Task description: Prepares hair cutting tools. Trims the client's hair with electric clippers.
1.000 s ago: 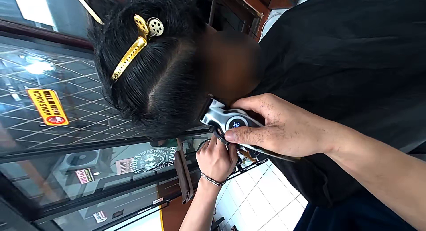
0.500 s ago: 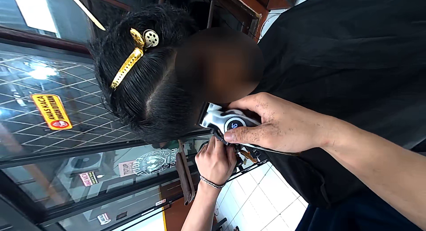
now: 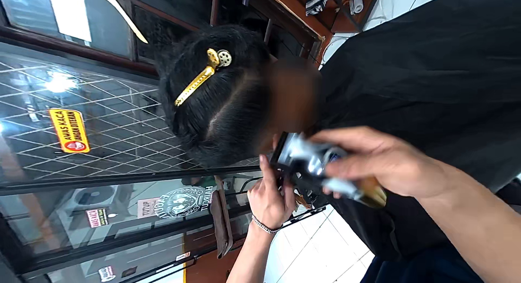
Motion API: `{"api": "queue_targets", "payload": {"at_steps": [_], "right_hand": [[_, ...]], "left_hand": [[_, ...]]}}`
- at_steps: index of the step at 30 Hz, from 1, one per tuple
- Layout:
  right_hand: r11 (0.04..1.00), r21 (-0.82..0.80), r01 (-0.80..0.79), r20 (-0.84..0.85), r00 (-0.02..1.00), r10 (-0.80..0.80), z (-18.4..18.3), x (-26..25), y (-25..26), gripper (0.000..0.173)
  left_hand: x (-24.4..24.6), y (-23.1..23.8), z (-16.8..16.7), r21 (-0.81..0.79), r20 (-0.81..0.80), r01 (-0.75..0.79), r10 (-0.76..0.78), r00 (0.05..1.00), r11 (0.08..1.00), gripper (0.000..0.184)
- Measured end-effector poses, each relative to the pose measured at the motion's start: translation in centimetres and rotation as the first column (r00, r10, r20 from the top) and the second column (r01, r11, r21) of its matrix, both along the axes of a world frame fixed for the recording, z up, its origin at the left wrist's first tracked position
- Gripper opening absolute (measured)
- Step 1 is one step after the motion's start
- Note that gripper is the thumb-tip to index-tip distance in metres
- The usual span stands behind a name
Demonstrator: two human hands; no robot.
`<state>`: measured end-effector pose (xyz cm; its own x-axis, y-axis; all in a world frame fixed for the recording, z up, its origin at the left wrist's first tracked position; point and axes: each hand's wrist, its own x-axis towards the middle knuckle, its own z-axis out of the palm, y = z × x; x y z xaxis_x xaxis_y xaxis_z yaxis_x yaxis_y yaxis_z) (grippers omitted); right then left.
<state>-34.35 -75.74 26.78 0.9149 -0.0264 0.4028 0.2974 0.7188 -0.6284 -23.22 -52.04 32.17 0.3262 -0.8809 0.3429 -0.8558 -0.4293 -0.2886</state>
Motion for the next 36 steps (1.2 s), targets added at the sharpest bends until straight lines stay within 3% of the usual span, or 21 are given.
{"api": "queue_targets", "payload": {"at_steps": [2, 5, 7, 9, 11, 14, 17, 20, 26, 31, 36], "right_hand": [[0.944, 0.307, 0.117, -0.176, 0.982, -0.064, -0.1, -0.4, -0.1, 0.034], [0.83, 0.413, 0.374, -0.365, 0.903, -0.225, 0.4, -0.2, -0.1, 0.034], [0.842, 0.323, 0.433, -0.359, 0.879, -0.314, 0.6, -0.3, 0.5, 0.027], [0.858, 0.134, 0.496, -0.285, 0.848, -0.446, 1.3, -0.4, 1.8, 0.014], [0.829, -0.16, 0.536, -0.212, 0.802, -0.559, 1.8, -0.2, 2.9, 0.023], [0.77, -0.537, 0.344, -0.198, 0.836, -0.511, 1.8, 0.2, 3.2, 0.034], [0.677, -0.706, 0.209, -0.183, 0.87, -0.458, 2.4, 0.6, 3.3, 0.035], [0.607, -0.775, 0.175, -0.177, 0.863, -0.474, 3.4, 0.8, 3.7, 0.037], [0.597, -0.787, 0.159, -0.199, 0.85, -0.488, 4.0, 1.4, 4.2, 0.036], [0.573, -0.787, 0.231, -0.132, 0.843, -0.522, 3.6, 1.2, 4.6, 0.046], [0.542, -0.833, 0.111, -0.208, 0.845, -0.493, 3.6, 1.4, 4.1, 0.038]], "left_hand": [[-0.3, -1.4, -0.4, -0.003, -0.023, -0.018, 0.018, 1.0, 1.0, 0.064], [-0.7, -2.8, -1.4, -0.012, -0.03, -0.011, 0.01, 0.999, 1.0, 0.068], [-1.3, -3.5, -1.8, 0.01, -0.015, -0.047, 0.047, 0.999, 0.999, 0.069], [-1.9, -4.2, -2.2, 0.076, 0.02, -0.135, 0.134, 0.991, 0.988, 0.071], [-2.4, -4.6, -2.7, 0.133, 0.053, -0.214, 0.208, 0.977, 0.968, 0.063], [-2.9, -4.9, -3.4, 0.144, 0.086, -0.236, 0.225, 0.971, 0.961, 0.031], [-3.1, -4.8, -3.9, 0.181, 0.067, -0.24, 0.231, 0.971, 0.954, 0.031], [-3.3, -5.0, -3.9, 0.252, -0.044, -0.324, 0.345, 0.937, 0.912, 0.029], [-3.8, -5.4, -3.6, 0.347, -0.055, -0.416, 0.461, 0.886, 0.841, 0.028], [-3.4, -5.1, -4.1, 0.297, -0.044, -0.383, 0.413, 0.91, 0.875, 0.028], [-3.5, -5.9, -3.4, 0.332, -0.09, -0.406, 0.457, 0.885, 0.851, 0.026]]}}
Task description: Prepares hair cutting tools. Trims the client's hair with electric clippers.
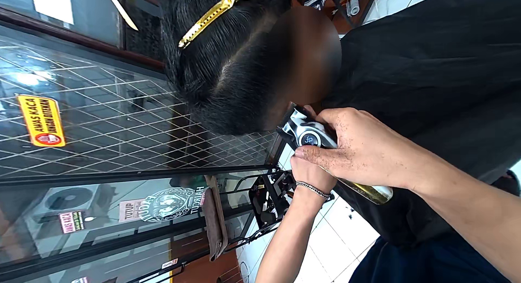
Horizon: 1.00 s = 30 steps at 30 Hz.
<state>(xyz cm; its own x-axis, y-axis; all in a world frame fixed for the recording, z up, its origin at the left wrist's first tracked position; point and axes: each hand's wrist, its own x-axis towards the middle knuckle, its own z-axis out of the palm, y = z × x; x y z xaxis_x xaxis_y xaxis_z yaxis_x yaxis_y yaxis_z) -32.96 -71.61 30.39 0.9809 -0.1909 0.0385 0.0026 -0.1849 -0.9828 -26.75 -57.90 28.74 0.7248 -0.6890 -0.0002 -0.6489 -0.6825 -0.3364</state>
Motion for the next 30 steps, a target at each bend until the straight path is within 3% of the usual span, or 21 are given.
{"api": "queue_targets", "payload": {"at_steps": [10, 15, 23, 30], "right_hand": [[0.994, 0.087, 0.072, 0.158, 0.984, -0.085, -0.33, 0.33, 0.57, 0.044], [0.996, 0.082, 0.023, 0.118, 0.992, -0.033, -0.45, 0.52, 0.29, 0.038], [0.996, 0.072, 0.048, 0.176, 0.982, -0.06, -0.27, 0.61, 0.48, 0.047], [0.995, 0.095, 0.021, 0.107, 0.994, -0.031, -0.56, 0.61, 0.42, 0.04]], "left_hand": [[0.34, 0.72, -0.87, -0.025, 0.097, 0.118, -0.115, 0.989, 0.993, 0.027], [0.36, 0.74, -0.83, -0.044, 0.1, 0.128, -0.124, 0.987, 0.991, 0.026], [0.46, 0.94, -1.08, -0.034, 0.133, 0.164, -0.158, 0.978, 0.986, 0.027], [0.48, 1.0, -1.07, -0.04, 0.118, 0.148, -0.143, 0.983, 0.988, 0.026]]}}
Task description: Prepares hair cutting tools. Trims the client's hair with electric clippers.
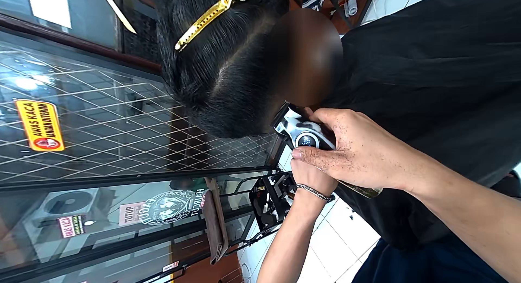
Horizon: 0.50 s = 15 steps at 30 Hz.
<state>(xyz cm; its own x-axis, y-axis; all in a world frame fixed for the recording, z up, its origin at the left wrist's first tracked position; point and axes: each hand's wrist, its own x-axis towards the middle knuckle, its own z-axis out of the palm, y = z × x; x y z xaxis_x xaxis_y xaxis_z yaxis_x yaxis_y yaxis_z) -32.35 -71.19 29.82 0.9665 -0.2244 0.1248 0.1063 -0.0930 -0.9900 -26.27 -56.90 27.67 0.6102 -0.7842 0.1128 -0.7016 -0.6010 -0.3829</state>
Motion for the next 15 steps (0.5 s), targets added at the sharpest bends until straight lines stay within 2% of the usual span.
{"api": "queue_targets", "payload": {"at_steps": [3, 6, 8, 10, 11, 13, 15], "right_hand": [[0.999, 0.013, 0.038, 0.058, 0.998, -0.038, 0.1, 0.1, 0.3, 0.046], [1.0, -0.005, -0.03, 0.03, 0.999, 0.031, 0.4, -0.4, 0.4, 0.046], [0.993, 0.096, -0.073, 0.037, 0.997, 0.07, 0.2, -0.4, 1.0, 0.036], [0.962, 0.231, -0.142, 0.071, 0.989, 0.129, -0.3, -0.1, 1.5, 0.033], [0.95, 0.269, -0.155, 0.084, 0.987, 0.137, -0.5, 0.2, 1.7, 0.033], [0.949, 0.277, -0.152, 0.085, 0.987, 0.133, -0.3, 0.4, 1.8, 0.034], [0.955, 0.256, -0.15, 0.054, 0.989, 0.141, 0.4, 0.5, 1.5, 0.036]], "left_hand": [[0.0, 0.1, -0.1, -0.006, 0.002, 0.011, -0.011, 1.0, 1.0, 0.025], [0.4, 0.5, -0.3, -0.087, -0.033, 0.041, -0.044, 0.998, 0.995, 0.025], [0.1, 0.7, 0.4, -0.07, -0.175, -0.068, 0.055, 0.983, 0.995, 0.024], [-1.1, -0.4, 2.9, 0.012, -0.372, -0.281, 0.265, 0.89, 0.96, 0.02], [-1.3, -0.2, 3.1, 0.018, -0.407, -0.307, 0.288, 0.867, 0.951, 0.02], [-0.9, 1.9, 1.2, -0.058, -0.407, -0.242, 0.198, 0.892, 0.968, 0.023], [-1.0, 0.9, 2.0, 0.007, -0.436, -0.308, 0.28, 0.855, 0.951, 0.023]]}}
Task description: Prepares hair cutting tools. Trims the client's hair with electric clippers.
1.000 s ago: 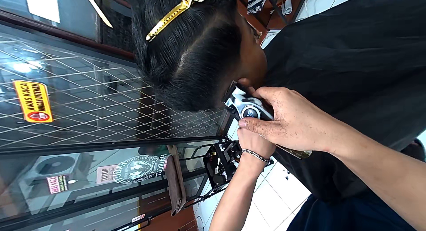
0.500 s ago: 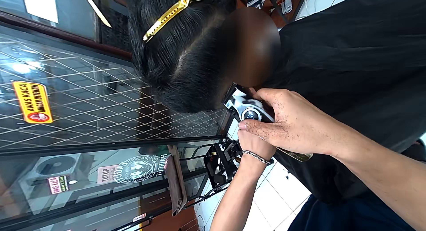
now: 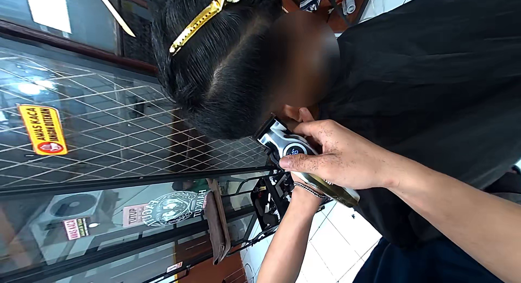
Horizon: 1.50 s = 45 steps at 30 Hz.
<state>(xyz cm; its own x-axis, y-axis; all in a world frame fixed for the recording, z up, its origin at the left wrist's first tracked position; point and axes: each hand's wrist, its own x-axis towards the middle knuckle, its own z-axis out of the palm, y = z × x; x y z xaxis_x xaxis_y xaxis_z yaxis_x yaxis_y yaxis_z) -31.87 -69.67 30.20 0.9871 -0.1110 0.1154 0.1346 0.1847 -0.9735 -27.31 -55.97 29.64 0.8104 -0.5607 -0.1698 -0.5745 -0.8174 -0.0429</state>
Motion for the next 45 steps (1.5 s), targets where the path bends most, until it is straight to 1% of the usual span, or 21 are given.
{"api": "queue_targets", "payload": {"at_steps": [1, 2, 5, 8, 12, 16, 17, 19, 21, 23, 26, 28, 30, 36, 38, 40, 41, 42, 43, 44, 45], "right_hand": [[1.0, -0.014, -0.02, -0.019, 1.0, 0.02, 0.3, 0.1, -0.2, 0.038], [0.999, -0.016, -0.047, -0.041, 0.998, 0.046, 0.4, 0.4, -0.4, 0.04], [0.999, -0.013, -0.048, -0.047, 0.998, 0.047, 0.5, 0.5, -0.5, 0.038], [0.999, -0.014, 0.036, 0.015, 0.999, -0.035, 0.3, 0.1, 0.0, 0.033], [1.0, -0.029, -0.001, -0.004, 1.0, 0.0, -0.2, 0.2, -0.1, 0.038], [0.999, -0.033, 0.026, 0.025, 0.999, -0.026, 0.0, 0.4, 0.0, 0.033], [0.999, -0.037, 0.029, 0.029, 0.999, -0.028, 0.0, 0.3, 0.0, 0.032], [0.999, -0.037, 0.028, 0.022, 0.999, -0.027, -0.2, 0.3, -0.1, 0.032], [0.999, -0.025, 0.024, 0.02, 1.0, -0.023, 0.0, 0.4, -0.1, 0.033], [1.0, -0.027, 0.006, 0.03, 1.0, -0.005, 0.2, 0.4, -0.1, 0.032], [0.999, -0.03, -0.04, -0.009, 0.999, 0.039, -0.1, 0.2, -0.3, 0.036], [0.999, -0.031, -0.024, -0.022, 0.999, 0.023, -0.5, 0.2, -0.3, 0.038], [1.0, -0.019, -0.001, -0.01, 1.0, 0.001, -0.4, 0.1, -0.3, 0.038], [0.999, -0.03, 0.016, 0.028, 0.999, -0.015, 0.1, 0.5, -0.2, 0.036], [0.999, -0.054, 0.004, 0.025, 1.0, -0.002, 0.1, 0.5, -0.2, 0.036], [0.998, -0.06, -0.006, 0.009, 1.0, 0.007, -0.2, 0.5, -0.3, 0.036], [0.998, -0.056, -0.001, 0.001, 1.0, 0.001, -0.2, 0.5, -0.2, 0.036], [0.999, -0.05, 0.007, 0.0, 1.0, -0.007, -0.1, 0.5, -0.2, 0.036], [0.999, -0.05, 0.016, 0.009, 1.0, -0.016, 0.0, 0.5, -0.2, 0.035], [0.998, -0.052, 0.024, 0.024, 0.999, -0.023, 0.1, 0.6, -0.2, 0.034], [0.998, -0.057, 0.022, 0.034, 0.999, -0.02, 0.0, 0.6, -0.2, 0.033]], "left_hand": [[-0.2, -1.3, 1.0, 0.033, -0.036, -0.056, 0.058, 0.998, 0.998, 0.02], [-0.1, -1.4, 1.0, 0.038, -0.034, -0.056, 0.057, 0.998, 0.998, 0.021], [0.9, 1.3, -1.6, -0.073, 0.047, 0.073, -0.07, 0.996, 0.995, 0.025], [0.1, 2.2, -1.2, -0.065, 0.049, 0.119, -0.116, 0.992, 0.991, 0.025], [0.1, 1.5, -1.1, -0.109, 0.034, 0.058, -0.054, 0.998, 0.992, 0.026], [0.0, 2.1, -0.9, -0.025, 0.026, 0.121, -0.121, 0.992, 0.992, 0.024], [0.2, 1.7, -1.2, -0.04, 0.048, 0.12, -0.118, 0.992, 0.992, 0.022], [1.0, 1.4, -2.0, -0.142, 0.133, 0.173, -0.155, 0.979, 0.975, 0.021], [1.3, 1.5, -2.4, -0.155, 0.167, 0.214, -0.188, 0.968, 0.964, 0.019], [0.6, 1.7, -1.7, -0.078, 0.101, 0.186, -0.178, 0.979, 0.979, 0.022], [0.8, 1.8, -1.6, -0.12, 0.104, 0.17, -0.158, 0.982, 0.978, 0.029], [0.7, 1.7, -1.5, -0.172, 0.061, 0.135, -0.126, 0.99, 0.976, 0.026], [0.4, 2.0, -1.3, -0.145, 0.05, 0.158, -0.152, 0.987, 0.977, 0.022], [0.1, 1.7, -1.1, -0.029, 0.034, 0.111, -0.11, 0.993, 0.993, 0.024], [0.3, 1.9, -1.4, -0.094, 0.068, 0.144, -0.138, 0.988, 0.985, 0.027], [0.7, 1.9, -1.8, -0.221, 0.119, 0.191, -0.168, 0.979, 0.956, 0.03], [0.6, 1.9, -1.8, -0.253, 0.089, 0.144, -0.125, 0.988, 0.957, 0.031], [0.4, 2.0, -1.5, -0.251, 0.0, 0.032, -0.033, 0.999, 0.967, 0.033], [0.3, 2.0, -1.2, -0.199, -0.091, -0.077, 0.06, 0.994, 0.977, 0.036], [0.6, 2.3, -1.6, -0.183, -0.082, -0.071, 0.056, 0.995, 0.981, 0.038], [1.1, 2.7, -2.5, -0.206, 0.037, 0.046, -0.039, 0.999, 0.977, 0.038]]}}
